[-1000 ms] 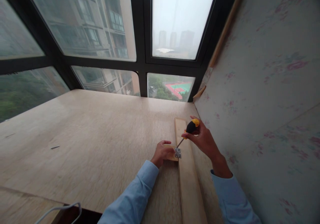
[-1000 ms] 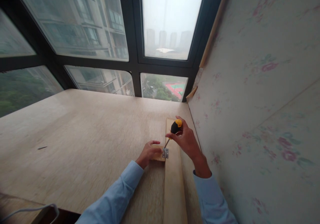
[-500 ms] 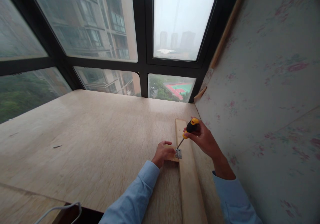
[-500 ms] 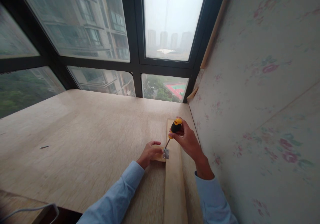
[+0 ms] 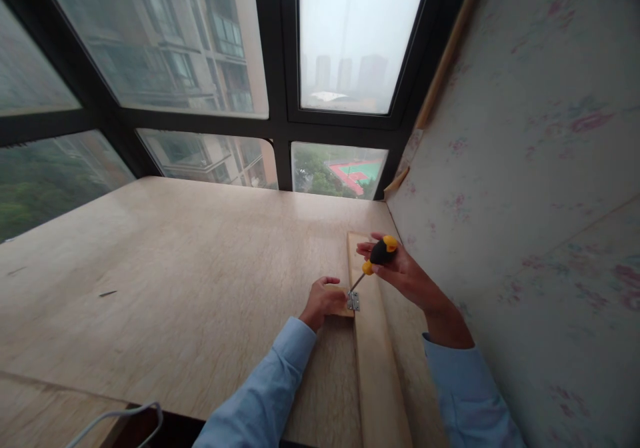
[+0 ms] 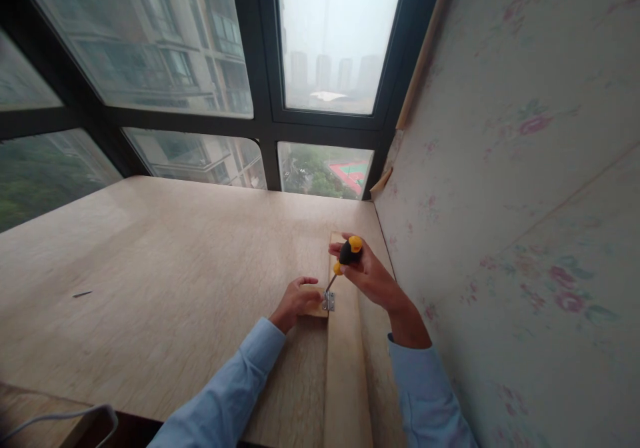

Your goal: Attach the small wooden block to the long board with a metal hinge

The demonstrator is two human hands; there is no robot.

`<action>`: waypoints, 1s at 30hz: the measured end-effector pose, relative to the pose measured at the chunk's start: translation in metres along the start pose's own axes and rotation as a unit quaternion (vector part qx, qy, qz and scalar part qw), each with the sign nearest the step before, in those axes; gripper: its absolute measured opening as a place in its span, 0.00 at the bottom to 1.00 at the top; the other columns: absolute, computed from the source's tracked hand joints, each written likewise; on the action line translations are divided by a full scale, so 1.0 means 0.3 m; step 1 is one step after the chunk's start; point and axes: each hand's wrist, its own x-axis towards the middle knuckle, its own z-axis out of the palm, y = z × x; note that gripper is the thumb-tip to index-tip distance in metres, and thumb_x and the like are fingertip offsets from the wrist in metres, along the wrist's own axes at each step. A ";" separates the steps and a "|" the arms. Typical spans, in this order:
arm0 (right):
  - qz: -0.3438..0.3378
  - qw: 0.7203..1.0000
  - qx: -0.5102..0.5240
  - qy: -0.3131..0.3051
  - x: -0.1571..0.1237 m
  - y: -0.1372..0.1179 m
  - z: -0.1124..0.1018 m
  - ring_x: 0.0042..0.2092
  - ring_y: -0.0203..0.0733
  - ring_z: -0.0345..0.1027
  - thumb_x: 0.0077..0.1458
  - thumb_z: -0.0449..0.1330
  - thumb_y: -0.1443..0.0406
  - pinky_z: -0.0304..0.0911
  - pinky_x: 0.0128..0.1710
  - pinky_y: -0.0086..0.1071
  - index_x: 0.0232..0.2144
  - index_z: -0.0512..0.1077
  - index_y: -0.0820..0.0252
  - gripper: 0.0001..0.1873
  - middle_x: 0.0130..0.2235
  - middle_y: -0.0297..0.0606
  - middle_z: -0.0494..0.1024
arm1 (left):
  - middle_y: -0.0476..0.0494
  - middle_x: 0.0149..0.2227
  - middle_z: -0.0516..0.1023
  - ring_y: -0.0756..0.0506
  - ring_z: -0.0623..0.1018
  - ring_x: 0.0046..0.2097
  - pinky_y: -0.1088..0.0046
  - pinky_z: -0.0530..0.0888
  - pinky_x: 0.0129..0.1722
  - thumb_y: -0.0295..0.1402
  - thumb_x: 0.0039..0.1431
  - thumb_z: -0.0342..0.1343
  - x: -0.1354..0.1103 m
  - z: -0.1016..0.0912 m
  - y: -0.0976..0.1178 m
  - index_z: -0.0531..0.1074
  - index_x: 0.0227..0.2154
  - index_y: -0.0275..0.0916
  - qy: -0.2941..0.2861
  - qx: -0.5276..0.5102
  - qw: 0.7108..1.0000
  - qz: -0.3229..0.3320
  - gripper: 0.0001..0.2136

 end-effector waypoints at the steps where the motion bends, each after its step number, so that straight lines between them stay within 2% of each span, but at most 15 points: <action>1: 0.000 1.000 -0.018 0.013 0.003 -0.006 0.000 0.52 0.48 0.72 0.50 0.65 0.54 0.67 0.52 0.48 0.50 0.61 0.51 0.28 0.49 0.43 0.76 | 0.44 0.26 0.76 0.46 0.75 0.25 0.72 0.70 0.26 0.24 0.30 0.67 -0.001 0.000 0.001 0.70 0.39 0.33 0.000 0.001 1.000 -0.001 0.26; 4: 0.009 0.983 -0.145 0.112 0.017 -0.015 0.014 0.40 0.49 0.75 0.42 0.70 0.52 0.72 0.43 0.46 0.39 0.64 0.55 0.27 0.37 0.39 0.79 | 0.45 0.26 0.76 0.46 0.75 0.25 0.72 0.70 0.25 0.24 0.30 0.68 -0.001 -0.001 0.002 0.70 0.39 0.32 -0.003 0.005 1.000 0.004 0.26; 6: 0.021 0.956 -0.231 0.179 0.025 -0.014 0.031 0.35 0.49 0.74 0.38 0.71 0.50 0.72 0.39 0.46 0.38 0.64 0.55 0.30 0.32 0.36 0.77 | 0.44 0.26 0.76 0.46 0.75 0.25 0.73 0.70 0.25 0.24 0.30 0.68 0.000 -0.002 0.002 0.70 0.39 0.32 -0.001 0.009 1.000 0.006 0.26; 7: 0.023 0.948 -0.252 0.193 0.027 -0.013 0.039 0.34 0.48 0.74 0.38 0.71 0.50 0.72 0.38 0.46 0.40 0.63 0.56 0.32 0.32 0.36 0.77 | 0.44 0.26 0.76 0.46 0.75 0.25 0.72 0.70 0.25 0.24 0.30 0.68 0.001 -0.001 0.003 0.70 0.39 0.32 0.001 0.011 1.000 0.005 0.26; 9: 0.011 0.957 -0.235 0.172 0.027 -0.007 0.051 0.38 0.48 0.74 0.41 0.69 0.49 0.71 0.41 0.46 0.44 0.61 0.55 0.33 0.37 0.38 0.77 | 0.43 0.26 0.76 0.46 0.75 0.25 0.72 0.70 0.25 0.22 0.31 0.66 0.001 -0.001 0.003 0.70 0.40 0.32 0.000 0.011 1.000 0.002 0.26; 13: -0.026 0.993 -0.102 0.052 0.018 0.007 0.047 0.54 0.45 0.68 0.52 0.63 0.54 0.66 0.52 0.44 0.49 0.58 0.51 0.26 0.51 0.43 0.72 | 0.42 0.26 0.76 0.46 0.75 0.25 0.72 0.71 0.25 0.21 0.32 0.64 0.000 0.000 0.006 0.69 0.41 0.31 -0.006 0.011 1.000 0.003 0.26; 15: -0.027 0.998 -0.052 0.015 0.014 0.007 0.038 0.56 0.45 0.67 0.54 0.62 0.57 0.65 0.54 0.45 0.50 0.58 0.50 0.24 0.53 0.43 0.71 | 0.42 0.26 0.76 0.46 0.75 0.25 0.72 0.71 0.25 0.21 0.33 0.64 -0.001 0.000 0.006 0.69 0.41 0.31 -0.004 0.014 1.000 0.002 0.26; 17: -0.021 0.999 -0.027 -0.001 0.011 0.001 0.033 0.54 0.45 0.69 0.54 0.61 0.58 0.66 0.53 0.46 0.51 0.58 0.50 0.24 0.52 0.42 0.73 | 0.42 0.26 0.76 0.46 0.75 0.25 0.72 0.71 0.25 0.21 0.33 0.64 -0.001 0.000 0.007 0.69 0.41 0.31 -0.002 0.016 1.000 -0.001 0.26; 19: -0.013 0.999 -0.034 0.002 0.011 -0.011 0.035 0.50 0.45 0.72 0.52 0.63 0.58 0.68 0.51 0.45 0.50 0.60 0.51 0.25 0.48 0.41 0.75 | 0.43 0.26 0.76 0.46 0.75 0.25 0.72 0.71 0.25 0.21 0.33 0.63 0.000 0.000 0.008 0.69 0.42 0.31 -0.001 0.019 1.000 -0.003 0.26; 22: -0.015 0.991 -0.118 0.057 0.013 -0.031 0.049 0.41 0.45 0.75 0.46 0.67 0.55 0.72 0.44 0.41 0.47 0.64 0.54 0.27 0.41 0.38 0.77 | 0.43 0.26 0.76 0.46 0.75 0.25 0.72 0.71 0.26 0.21 0.32 0.63 0.002 0.000 0.010 0.69 0.41 0.31 -0.005 0.021 1.000 -0.006 0.26; 26: -0.010 0.953 -0.259 0.157 0.021 -0.028 0.063 0.30 0.43 0.71 0.40 0.69 0.49 0.71 0.35 0.40 0.45 0.66 0.56 0.33 0.35 0.36 0.76 | 0.43 0.26 0.76 0.46 0.75 0.25 0.72 0.70 0.26 0.20 0.32 0.63 0.006 0.001 0.012 0.70 0.41 0.31 0.000 0.030 1.000 -0.008 0.25; 28: -0.007 0.954 -0.251 0.163 0.025 -0.012 0.060 0.33 0.43 0.71 0.41 0.69 0.48 0.71 0.37 0.41 0.44 0.65 0.56 0.32 0.34 0.35 0.75 | 0.42 0.26 0.76 0.46 0.75 0.24 0.73 0.70 0.25 0.20 0.33 0.63 0.008 0.001 0.012 0.70 0.41 0.30 -0.001 0.031 0.999 -0.010 0.26; 30: -0.019 0.975 -0.184 0.125 0.024 0.005 0.051 0.40 0.44 0.72 0.46 0.67 0.50 0.70 0.43 0.41 0.45 0.64 0.54 0.29 0.39 0.37 0.75 | 0.41 0.26 0.76 0.46 0.75 0.25 0.73 0.69 0.25 0.20 0.33 0.63 0.011 0.000 0.011 0.69 0.42 0.30 -0.006 0.025 1.000 -0.013 0.26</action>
